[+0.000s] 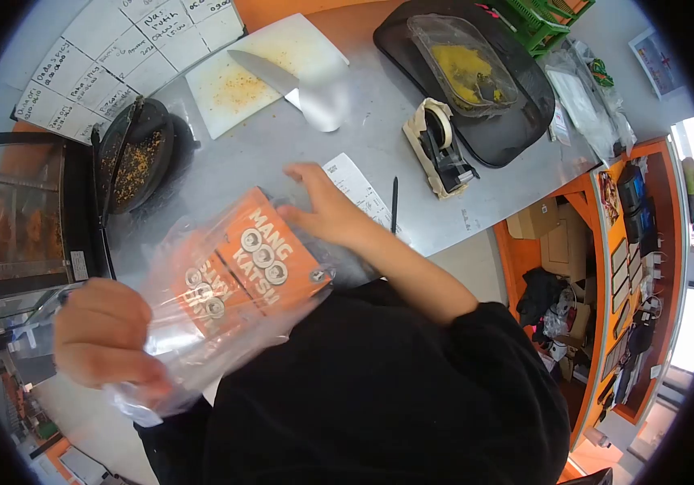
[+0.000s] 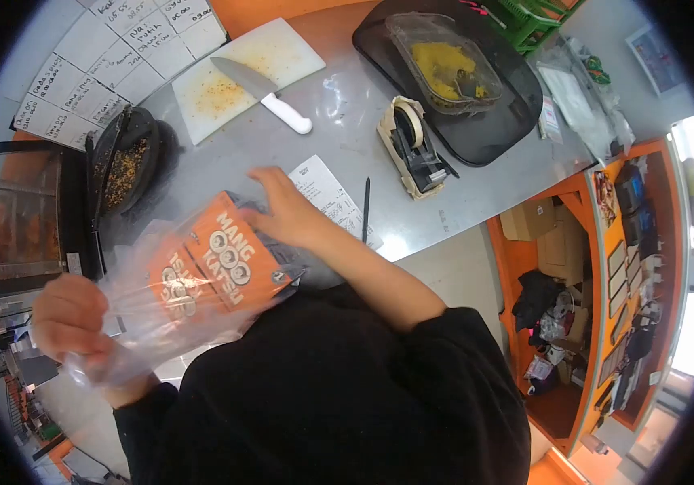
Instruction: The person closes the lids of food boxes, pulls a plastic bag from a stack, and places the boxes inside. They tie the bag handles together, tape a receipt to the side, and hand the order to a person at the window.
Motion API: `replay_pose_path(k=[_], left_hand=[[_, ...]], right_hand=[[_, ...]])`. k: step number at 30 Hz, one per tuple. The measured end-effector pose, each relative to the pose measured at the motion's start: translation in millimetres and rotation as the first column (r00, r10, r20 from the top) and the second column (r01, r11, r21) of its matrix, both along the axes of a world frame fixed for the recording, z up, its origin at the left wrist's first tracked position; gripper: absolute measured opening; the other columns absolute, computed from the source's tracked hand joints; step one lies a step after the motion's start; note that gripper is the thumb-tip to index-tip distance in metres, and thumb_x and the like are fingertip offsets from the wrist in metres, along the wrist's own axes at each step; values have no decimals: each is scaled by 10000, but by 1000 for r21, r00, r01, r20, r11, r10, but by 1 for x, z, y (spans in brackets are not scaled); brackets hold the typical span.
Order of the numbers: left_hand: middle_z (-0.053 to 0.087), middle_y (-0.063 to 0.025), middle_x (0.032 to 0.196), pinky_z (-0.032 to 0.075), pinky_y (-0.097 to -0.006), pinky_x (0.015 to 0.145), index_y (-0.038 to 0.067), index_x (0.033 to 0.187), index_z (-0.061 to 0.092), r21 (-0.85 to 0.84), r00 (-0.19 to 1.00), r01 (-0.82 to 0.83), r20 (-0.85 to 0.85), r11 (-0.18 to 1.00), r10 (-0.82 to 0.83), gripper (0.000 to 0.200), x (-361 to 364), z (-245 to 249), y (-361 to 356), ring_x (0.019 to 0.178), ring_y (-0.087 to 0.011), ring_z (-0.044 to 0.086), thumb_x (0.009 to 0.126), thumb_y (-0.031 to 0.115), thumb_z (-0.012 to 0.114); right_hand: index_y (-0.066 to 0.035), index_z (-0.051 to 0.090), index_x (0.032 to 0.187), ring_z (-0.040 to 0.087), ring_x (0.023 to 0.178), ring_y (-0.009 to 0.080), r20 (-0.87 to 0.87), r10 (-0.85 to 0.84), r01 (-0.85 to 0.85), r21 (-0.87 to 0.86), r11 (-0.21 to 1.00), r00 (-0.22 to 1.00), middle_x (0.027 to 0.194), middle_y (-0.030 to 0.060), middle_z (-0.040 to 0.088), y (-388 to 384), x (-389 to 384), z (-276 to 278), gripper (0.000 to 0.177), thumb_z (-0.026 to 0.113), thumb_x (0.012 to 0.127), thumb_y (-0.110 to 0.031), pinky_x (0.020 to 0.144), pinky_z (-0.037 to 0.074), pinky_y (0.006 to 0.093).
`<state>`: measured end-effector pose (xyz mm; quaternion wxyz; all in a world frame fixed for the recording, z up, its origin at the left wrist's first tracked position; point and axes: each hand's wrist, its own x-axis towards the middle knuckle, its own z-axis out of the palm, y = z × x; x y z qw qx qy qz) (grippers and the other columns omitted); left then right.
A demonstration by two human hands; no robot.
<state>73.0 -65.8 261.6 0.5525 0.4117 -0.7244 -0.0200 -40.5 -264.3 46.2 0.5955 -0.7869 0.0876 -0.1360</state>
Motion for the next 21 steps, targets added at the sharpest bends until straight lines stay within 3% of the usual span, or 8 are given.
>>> replay_pose_path(k=[2,4,5,6,10,12,16,21], left_hand=[[497,-9,496,323,-243,362,42,766,605,131,997,42,66,991,-51,198,3,4,8,357,-113,417,710,148,762],[530,-18,545,370,-262,412,68,793,618,-19,843,-437,340,899,417,192,-17,10,-1,426,-150,481,662,125,747],[546,-24,567,393,-275,437,71,820,621,-148,572,-688,492,710,657,208,-35,16,-11,459,-170,509,649,109,733],[554,-25,576,417,-286,476,74,903,619,110,651,-685,536,720,538,289,-35,15,-19,490,-193,532,632,89,718],[597,-99,808,458,-299,645,59,1067,602,545,691,-674,704,499,164,509,-12,-9,-42,702,-211,596,573,70,726],[592,-109,946,461,-308,725,59,1168,542,691,850,-476,520,544,83,566,16,-15,-20,849,-225,596,627,99,707],[463,-138,1259,341,-462,949,146,1229,533,876,942,-167,6,453,335,589,72,-30,65,1146,-274,477,667,140,711],[459,-119,1189,344,-449,907,115,1139,537,803,876,-371,137,466,462,437,15,-135,63,1070,-255,472,733,215,666]], right_hand=[[-28,215,1387,290,1311,376,335,334,-407,175,896,881,1410,254,256,10,1,46,987,766,677,-436,1044,301,432],[-36,193,1403,257,1333,362,426,523,-547,-76,834,738,1417,229,257,51,4,94,1124,818,578,-474,1074,263,433],[-37,231,1390,293,1316,346,411,520,-393,-357,847,748,1389,218,312,74,10,110,1138,840,536,-479,1064,276,424],[-38,243,1384,336,1289,322,175,657,-576,-353,737,733,1356,201,354,86,18,115,1067,814,587,-460,1048,298,420],[-13,435,1229,505,1126,269,393,256,-468,722,510,883,1157,179,519,168,59,6,589,623,789,-358,904,422,378],[-9,523,1130,574,1009,279,309,135,-331,770,546,941,1027,180,578,168,64,-17,428,565,836,-317,817,466,370],[-42,625,925,618,687,349,186,265,-279,49,959,946,773,174,615,139,65,-7,251,568,791,-246,660,474,420],[-144,674,739,558,888,178,591,487,-45,-606,794,644,841,-3,595,112,60,104,103,626,706,-229,896,341,462]])
